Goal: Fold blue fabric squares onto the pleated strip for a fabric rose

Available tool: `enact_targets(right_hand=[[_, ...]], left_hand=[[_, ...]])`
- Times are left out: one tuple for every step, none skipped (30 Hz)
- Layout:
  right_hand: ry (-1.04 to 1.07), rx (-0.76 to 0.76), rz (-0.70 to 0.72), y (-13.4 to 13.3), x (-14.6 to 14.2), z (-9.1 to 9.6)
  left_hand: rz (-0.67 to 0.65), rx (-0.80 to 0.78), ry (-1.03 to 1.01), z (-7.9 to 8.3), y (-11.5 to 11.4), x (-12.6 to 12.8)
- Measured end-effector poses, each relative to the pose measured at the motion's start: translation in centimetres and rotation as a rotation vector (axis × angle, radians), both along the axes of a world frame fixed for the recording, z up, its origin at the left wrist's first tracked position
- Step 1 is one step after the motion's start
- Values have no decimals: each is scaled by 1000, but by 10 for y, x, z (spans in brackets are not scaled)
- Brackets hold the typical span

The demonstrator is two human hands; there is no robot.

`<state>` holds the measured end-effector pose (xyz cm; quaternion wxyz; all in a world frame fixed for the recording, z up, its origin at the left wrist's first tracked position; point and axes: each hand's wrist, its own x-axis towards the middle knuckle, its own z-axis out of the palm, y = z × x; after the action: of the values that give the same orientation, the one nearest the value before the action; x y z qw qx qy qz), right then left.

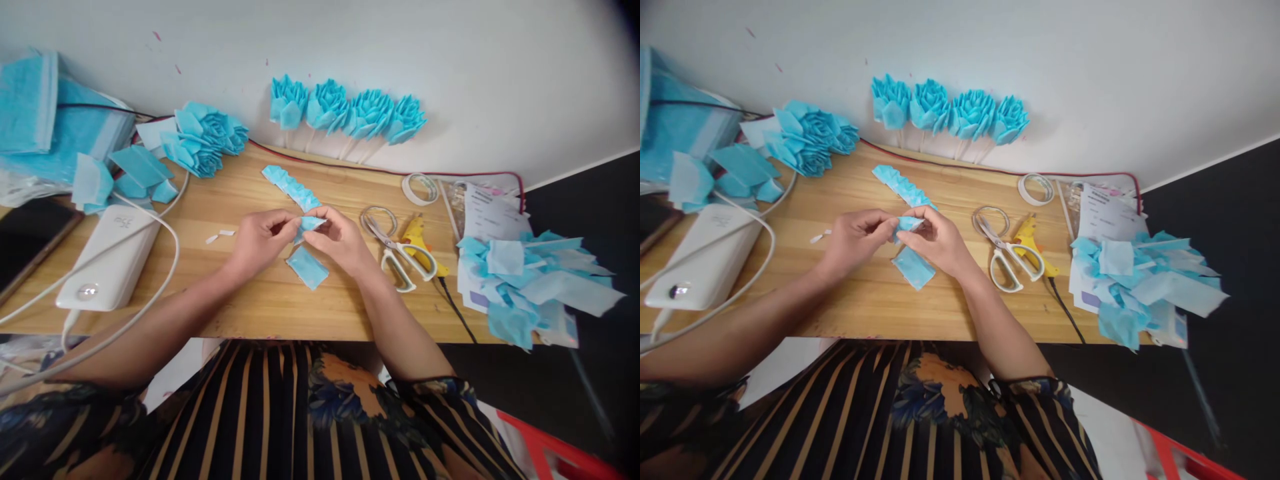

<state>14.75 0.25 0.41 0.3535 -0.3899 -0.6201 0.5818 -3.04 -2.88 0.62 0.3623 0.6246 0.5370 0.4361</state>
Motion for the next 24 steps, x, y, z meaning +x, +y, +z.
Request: enact_targets(right_hand=[[-9,6,-8,0,-1,-1],[-19,17,-21,0,-1,-3],[-27,27,-32,0,-1,-4],[-33,33,-40,1,-1,-5],[-34,36,-44,1,-1,-5],[-33,36,-45,2,0,-6],[-30,33,-47,2,0,-6],[-27,32,-51,3,1,-6],[-24,31,-56,3,2,-6],[-19,30,-61,4,2,-6],[-16,28,-64,4,2,-7],[-12,27,-66,4,2,-7],[-8,25,-66,4,2,-7],[-6,22,-63,4,2,-7],[-4,18,-58,3,2,-7],[-3,12,-51,3,2,-7],[-1,4,-44,3,1,-7],[4,-7,-36,2,1,-7],[14,-17,-26,2,2,-7],[30,-23,-17,2,2,-7],[45,-26,-10,2,2,-7],[58,-26,-6,1,2,-7],[65,-23,-7,1,2,-7],[67,-21,-10,1,2,-7]], left_hand=[[0,4,-1,0,0,0],[-2,6,-3,1,0,0],[-5,3,-6,1,0,0],[-10,-7,-15,1,0,0],[-19,-22,-31,1,0,0],[-30,-45,-55,0,1,-1],[-43,-71,-88,0,2,-1],[-59,-96,-124,-1,3,-2],[-73,-116,-160,-1,4,-3],[-85,-127,-188,-2,5,-3],[-94,-131,-206,-2,5,-3],[-102,-132,-214,-2,6,-3],[-107,-131,-213,-1,6,-3],[-108,-131,-207,-1,6,-3],[-103,-133,-199,0,6,-2],[-96,-137,-190,1,6,-2],[-85,-142,-184,1,5,-1],[-76,-147,-182,2,5,0],[-69,-151,-183,2,5,0],[-64,-155,-189,2,5,0],[-57,-157,-195,1,5,0],[-49,-157,-201,1,5,0],[-39,-156,-205,0,6,0],[-28,-153,-206,0,6,0]])
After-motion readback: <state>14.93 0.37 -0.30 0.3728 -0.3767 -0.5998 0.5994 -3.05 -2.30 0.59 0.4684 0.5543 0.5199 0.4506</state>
